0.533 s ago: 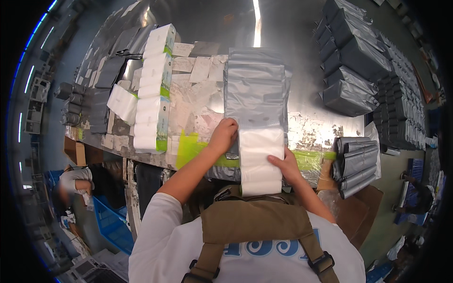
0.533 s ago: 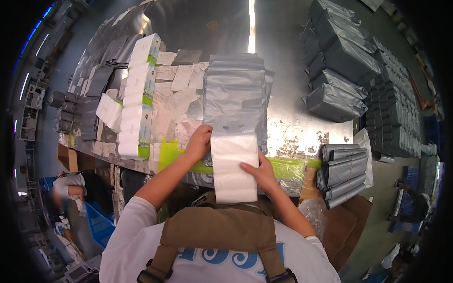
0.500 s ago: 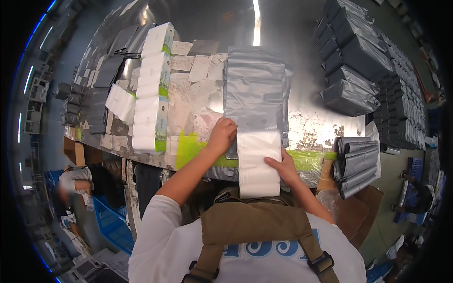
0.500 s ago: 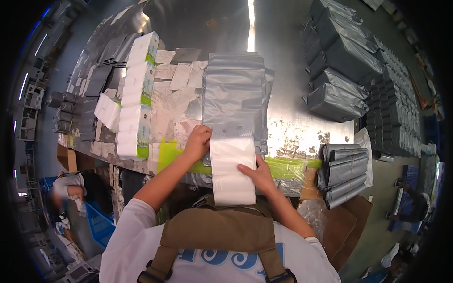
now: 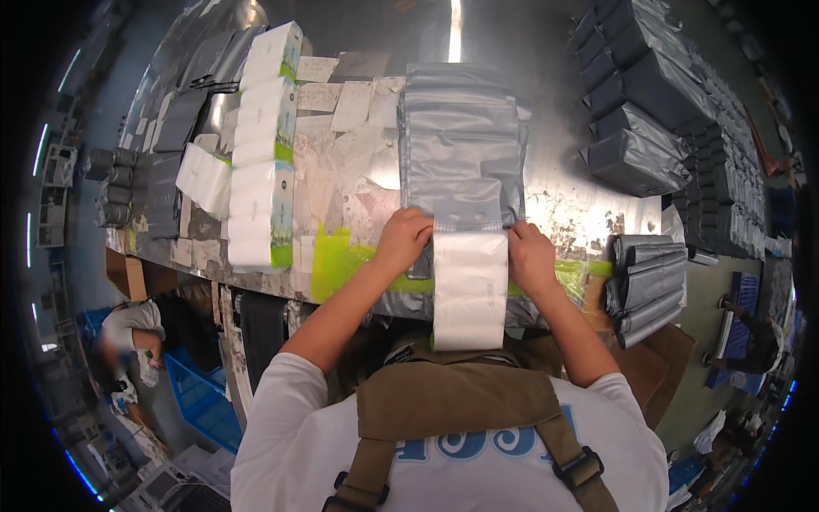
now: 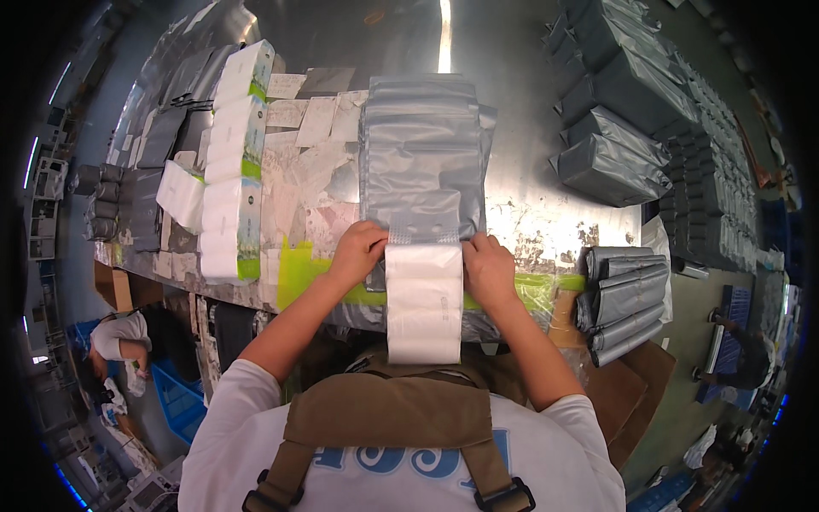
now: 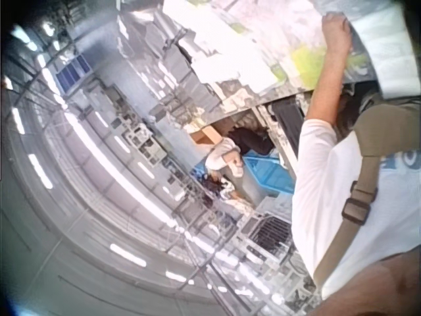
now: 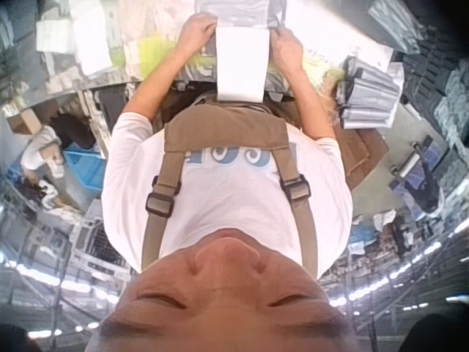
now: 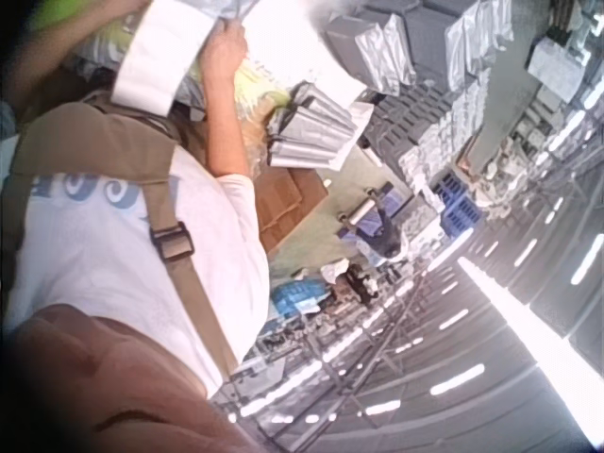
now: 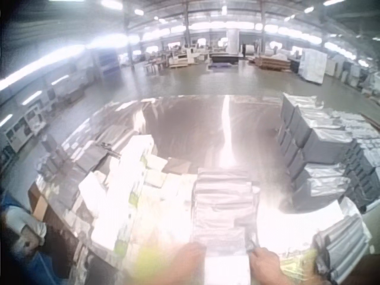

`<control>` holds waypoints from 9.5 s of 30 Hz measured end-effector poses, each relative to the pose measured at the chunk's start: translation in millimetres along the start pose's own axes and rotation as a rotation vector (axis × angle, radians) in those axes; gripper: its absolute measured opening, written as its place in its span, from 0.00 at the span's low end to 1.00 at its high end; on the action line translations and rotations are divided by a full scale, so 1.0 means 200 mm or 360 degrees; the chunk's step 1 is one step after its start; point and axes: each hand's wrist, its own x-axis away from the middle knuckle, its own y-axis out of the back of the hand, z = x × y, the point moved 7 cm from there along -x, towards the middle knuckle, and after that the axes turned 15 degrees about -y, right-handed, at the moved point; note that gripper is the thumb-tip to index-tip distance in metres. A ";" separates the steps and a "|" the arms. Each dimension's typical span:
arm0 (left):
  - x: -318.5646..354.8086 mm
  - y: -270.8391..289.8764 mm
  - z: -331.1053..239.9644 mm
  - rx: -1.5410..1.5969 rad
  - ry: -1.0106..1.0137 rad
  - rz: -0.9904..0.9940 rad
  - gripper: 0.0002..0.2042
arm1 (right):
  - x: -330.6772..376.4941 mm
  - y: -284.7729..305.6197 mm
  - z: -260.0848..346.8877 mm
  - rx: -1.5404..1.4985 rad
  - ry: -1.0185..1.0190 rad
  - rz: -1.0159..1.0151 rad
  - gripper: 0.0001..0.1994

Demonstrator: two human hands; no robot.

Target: The person inserts tissue packs into plastic mailer bags by hand, folds and seals the bags, and stacks the packed mailers on a metal table.

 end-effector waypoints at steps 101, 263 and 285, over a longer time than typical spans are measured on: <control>0.15 0.27 -0.31 -0.0712 -0.0512 -0.0011 0.17 | 0.56 0.52 -0.30 0.0197 -0.0265 0.0091 0.08; -0.04 0.11 0.03 -0.0169 -0.0287 -0.0320 0.17 | -0.27 -0.08 -0.13 -0.0635 -0.0559 -0.0143 0.10; -0.02 0.02 0.09 -0.0266 0.0572 0.0345 0.05 | -0.12 -0.14 -0.12 -0.0561 -0.0556 0.0183 0.05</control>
